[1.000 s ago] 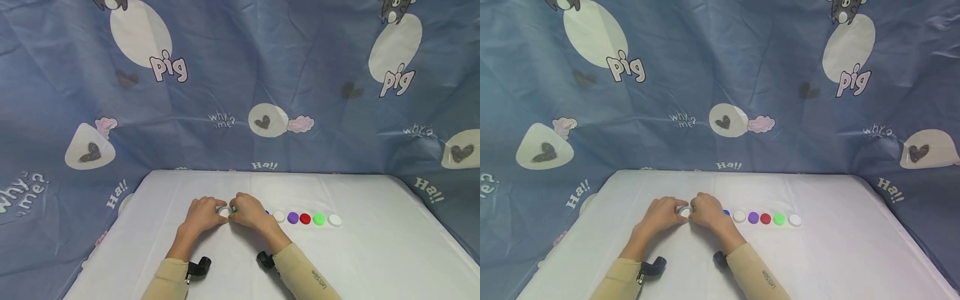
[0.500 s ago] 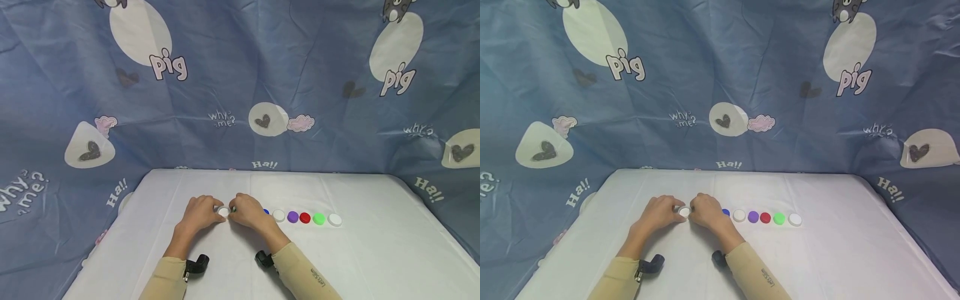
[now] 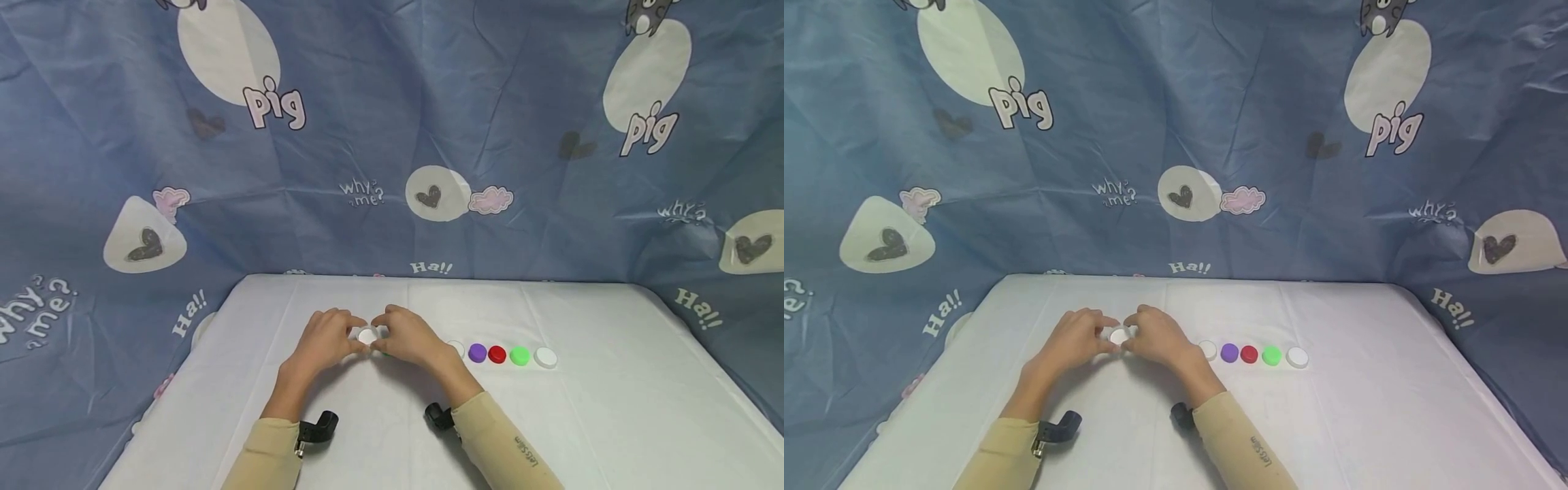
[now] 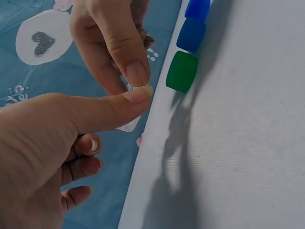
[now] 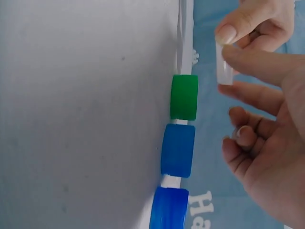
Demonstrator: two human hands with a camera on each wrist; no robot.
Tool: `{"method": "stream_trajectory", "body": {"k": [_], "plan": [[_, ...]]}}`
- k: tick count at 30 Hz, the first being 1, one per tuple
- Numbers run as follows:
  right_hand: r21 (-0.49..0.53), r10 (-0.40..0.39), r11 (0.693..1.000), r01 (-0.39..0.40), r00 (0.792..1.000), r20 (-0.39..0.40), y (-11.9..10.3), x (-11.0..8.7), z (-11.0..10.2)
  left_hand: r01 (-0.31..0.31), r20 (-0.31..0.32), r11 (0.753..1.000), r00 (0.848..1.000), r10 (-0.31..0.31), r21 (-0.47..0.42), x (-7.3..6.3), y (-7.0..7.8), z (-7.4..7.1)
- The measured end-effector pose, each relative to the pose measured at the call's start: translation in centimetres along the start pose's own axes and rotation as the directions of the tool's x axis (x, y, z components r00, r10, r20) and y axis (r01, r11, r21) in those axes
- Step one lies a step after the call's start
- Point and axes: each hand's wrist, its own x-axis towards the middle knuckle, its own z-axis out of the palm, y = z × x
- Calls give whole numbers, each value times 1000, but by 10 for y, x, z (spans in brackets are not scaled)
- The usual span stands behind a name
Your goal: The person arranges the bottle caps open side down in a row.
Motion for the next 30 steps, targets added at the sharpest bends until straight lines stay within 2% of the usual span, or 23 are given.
{"method": "stream_trajectory", "body": {"k": [7,13,19,23,26,30], "plan": [[35,-56,998,57,998,-32,4,0,-2,-6,2,1000,1000,6,-19,1,3,-6],[87,-57,994,59,998,-23,7,-1,-4,-18,13,998,1000,19,-54,0,6,-7],[189,-44,981,48,999,-25,12,-2,-12,-32,-20,997,999,31,-66,2,9,-7],[221,-39,974,47,998,-41,14,-1,-15,-47,-54,998,998,45,-41,3,10,-4],[267,-29,963,42,998,-51,14,-1,-15,-60,-102,998,993,59,-8,2,9,-1],[364,25,931,-4,998,-53,14,-2,-16,-87,-209,995,973,97,55,2,8,1]]}}
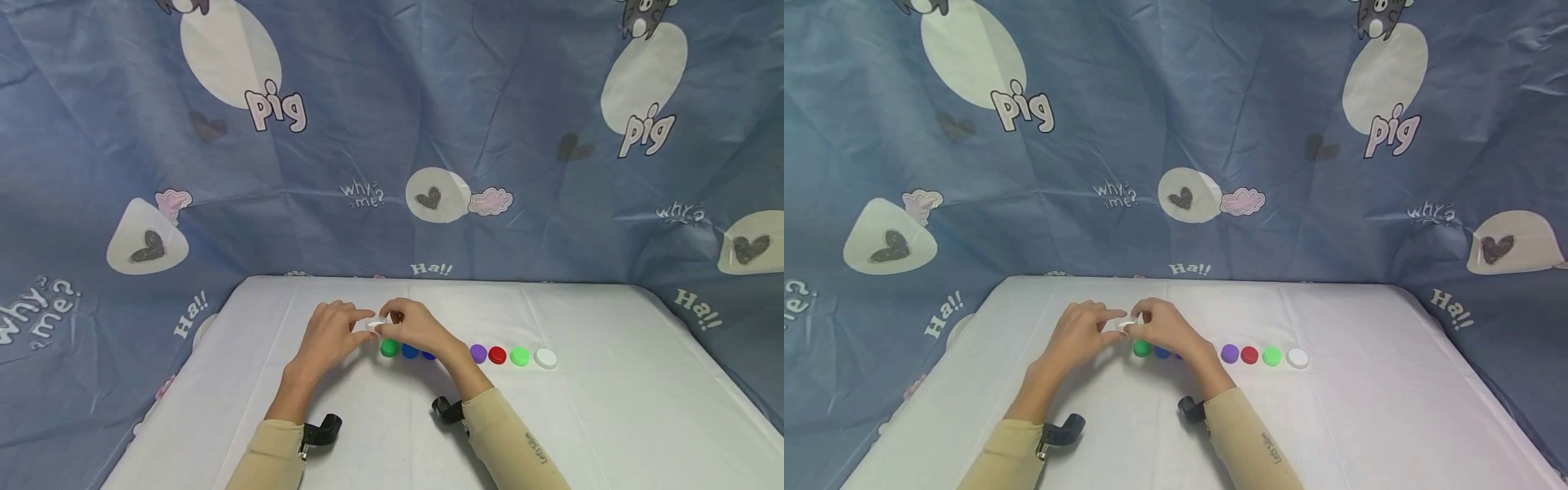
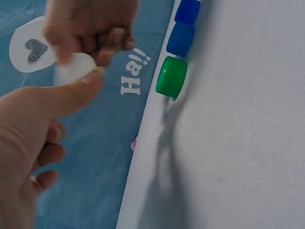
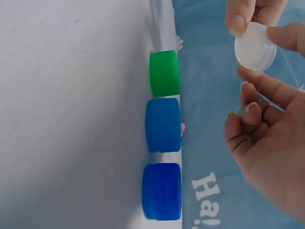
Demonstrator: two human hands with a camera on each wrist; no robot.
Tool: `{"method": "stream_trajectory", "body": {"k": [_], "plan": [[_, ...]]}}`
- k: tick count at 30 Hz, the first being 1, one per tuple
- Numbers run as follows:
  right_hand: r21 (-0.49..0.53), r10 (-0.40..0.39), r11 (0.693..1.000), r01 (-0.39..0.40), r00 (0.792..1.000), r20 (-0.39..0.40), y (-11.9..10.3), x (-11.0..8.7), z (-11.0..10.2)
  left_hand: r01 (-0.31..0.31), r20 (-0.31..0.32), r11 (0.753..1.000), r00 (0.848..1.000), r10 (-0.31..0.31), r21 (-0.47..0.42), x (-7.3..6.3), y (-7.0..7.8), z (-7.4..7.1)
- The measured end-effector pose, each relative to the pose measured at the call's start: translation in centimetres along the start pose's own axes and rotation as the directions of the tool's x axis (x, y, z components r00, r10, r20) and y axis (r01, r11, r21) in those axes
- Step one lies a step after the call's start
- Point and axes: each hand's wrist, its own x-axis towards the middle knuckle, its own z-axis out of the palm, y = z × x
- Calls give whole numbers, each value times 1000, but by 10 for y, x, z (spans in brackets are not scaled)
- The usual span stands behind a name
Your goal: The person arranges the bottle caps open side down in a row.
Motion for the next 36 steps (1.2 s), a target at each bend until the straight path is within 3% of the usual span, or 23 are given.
{"method": "stream_trajectory", "body": {"k": [5,9,16,21,26,30,36], "plan": [[100,42,994,-41,999,-7,-1,-1,-3,-59,-144,997,987,66,51,1,0,1],[131,62,989,-64,998,20,0,-1,-3,-75,-178,996,980,85,57,1,0,1],[117,52,991,-57,998,42,1,0,-3,-65,-160,997,985,71,44,-2,-1,2],[38,-27,999,29,999,-41,-3,1,-5,-2,-135,1000,991,-1,-22,-2,-3,1],[-110,-108,989,94,986,-125,-8,1,-3,50,-82,993,995,-59,-108,-2,-3,-1],[-190,-111,979,77,977,-180,-8,0,0,83,-39,983,995,-91,-166,-1,-1,-2],[-207,-95,977,52,975,-201,-7,-1,2,101,-7,977,995,-104,-188,-1,1,0]]}}
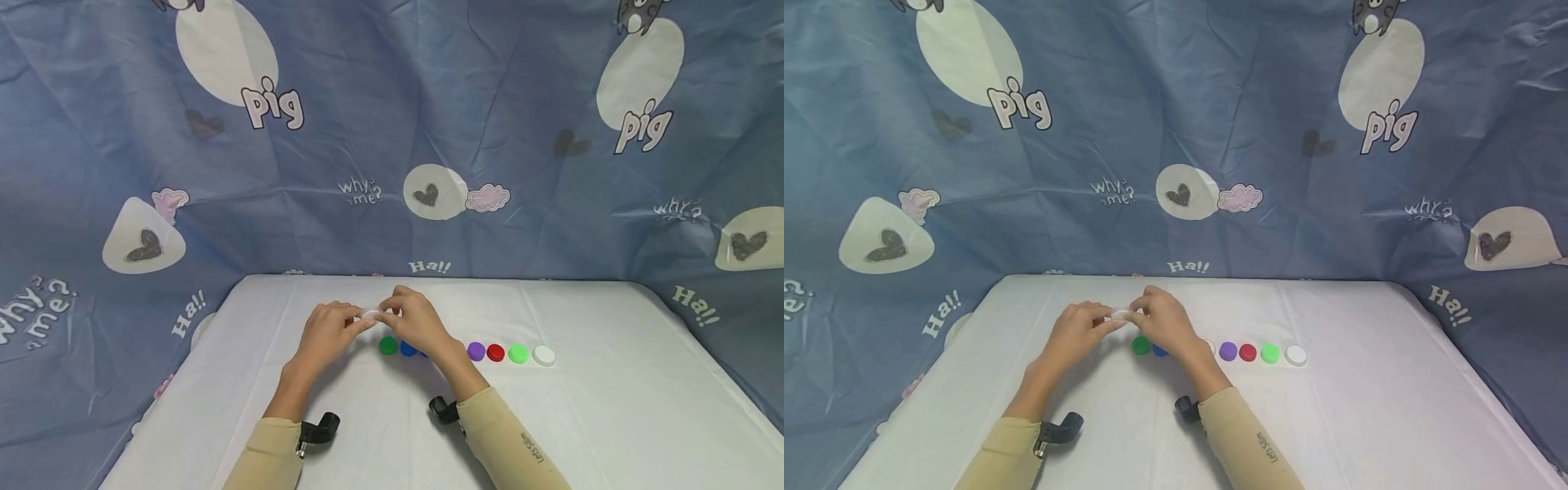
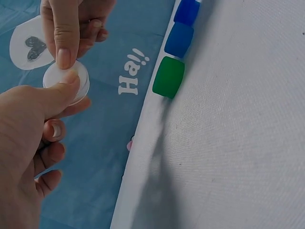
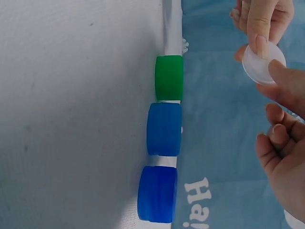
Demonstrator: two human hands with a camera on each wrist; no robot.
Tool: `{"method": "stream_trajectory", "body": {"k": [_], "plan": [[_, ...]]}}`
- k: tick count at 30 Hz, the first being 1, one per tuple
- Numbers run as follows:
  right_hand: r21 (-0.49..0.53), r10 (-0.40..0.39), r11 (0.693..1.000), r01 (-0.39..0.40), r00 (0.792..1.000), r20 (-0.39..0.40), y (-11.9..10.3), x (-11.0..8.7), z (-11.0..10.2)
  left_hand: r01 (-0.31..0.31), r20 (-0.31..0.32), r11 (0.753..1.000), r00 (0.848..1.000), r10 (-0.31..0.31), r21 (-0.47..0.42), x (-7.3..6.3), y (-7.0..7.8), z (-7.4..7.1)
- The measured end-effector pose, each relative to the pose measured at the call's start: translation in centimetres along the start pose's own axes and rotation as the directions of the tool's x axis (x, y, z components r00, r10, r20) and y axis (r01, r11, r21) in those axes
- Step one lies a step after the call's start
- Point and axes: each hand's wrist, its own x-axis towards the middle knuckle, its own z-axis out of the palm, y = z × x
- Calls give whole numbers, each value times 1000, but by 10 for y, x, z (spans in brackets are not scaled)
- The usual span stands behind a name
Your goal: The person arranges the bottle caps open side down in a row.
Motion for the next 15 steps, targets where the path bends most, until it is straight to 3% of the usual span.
{"method": "stream_trajectory", "body": {"k": [4,8,15], "plan": [[30,5,1000,-5,1000,-5,0,1,-2,-21,-8,1000,1000,21,4,1,0,2],[127,42,991,-42,999,6,1,2,-6,-71,-31,997,997,72,41,3,0,2],[318,173,925,-209,975,137,8,3,-11,-140,-87,978,984,155,151,2,2,2]]}}
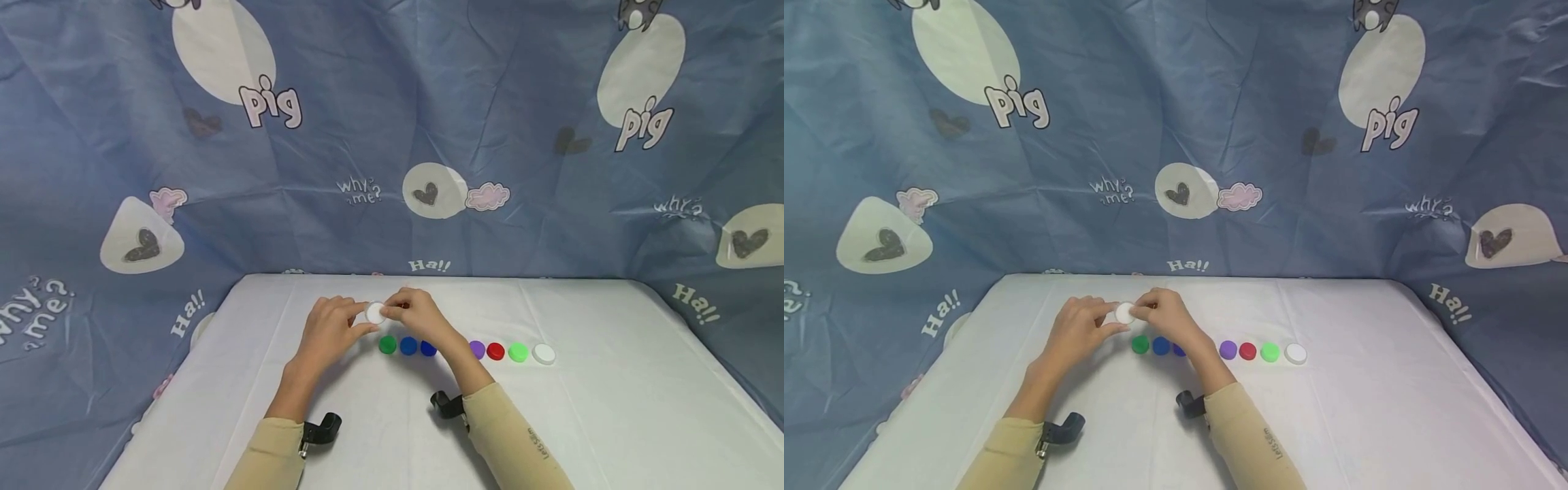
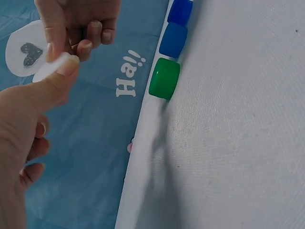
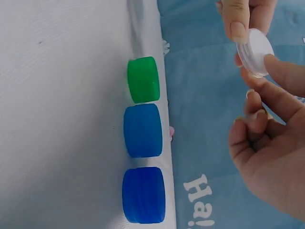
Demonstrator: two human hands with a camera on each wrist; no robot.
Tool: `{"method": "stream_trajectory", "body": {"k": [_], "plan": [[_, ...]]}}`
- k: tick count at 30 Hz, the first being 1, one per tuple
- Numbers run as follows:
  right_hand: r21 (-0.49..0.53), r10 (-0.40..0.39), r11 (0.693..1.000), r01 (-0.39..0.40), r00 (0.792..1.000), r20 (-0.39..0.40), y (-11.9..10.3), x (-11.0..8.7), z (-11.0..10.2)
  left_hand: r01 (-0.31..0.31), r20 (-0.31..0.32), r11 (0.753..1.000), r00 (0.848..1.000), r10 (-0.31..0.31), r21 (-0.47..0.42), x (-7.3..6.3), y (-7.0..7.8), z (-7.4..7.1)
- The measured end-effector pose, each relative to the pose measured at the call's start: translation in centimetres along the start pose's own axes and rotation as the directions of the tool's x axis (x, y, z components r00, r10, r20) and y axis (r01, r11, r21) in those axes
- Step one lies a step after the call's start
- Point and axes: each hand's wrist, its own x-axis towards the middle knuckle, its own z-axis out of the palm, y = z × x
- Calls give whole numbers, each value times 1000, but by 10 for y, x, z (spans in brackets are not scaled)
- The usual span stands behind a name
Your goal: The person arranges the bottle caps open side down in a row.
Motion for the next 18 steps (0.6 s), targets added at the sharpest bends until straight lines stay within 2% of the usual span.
{"method": "stream_trajectory", "body": {"k": [5,9,13,18], "plan": [[112,73,991,-77,997,37,2,0,-4,-55,-78,998,995,57,29,-2,-1,-1],[140,94,985,-101,994,55,2,-1,-4,-86,-118,996,989,88,18,-2,-1,0],[143,98,984,-106,993,59,2,-1,-4,-93,-135,996,986,94,9,-2,-2,0],[128,97,986,-104,993,60,3,0,-4,-72,-113,997,991,71,-7,-1,-1,-1]]}}
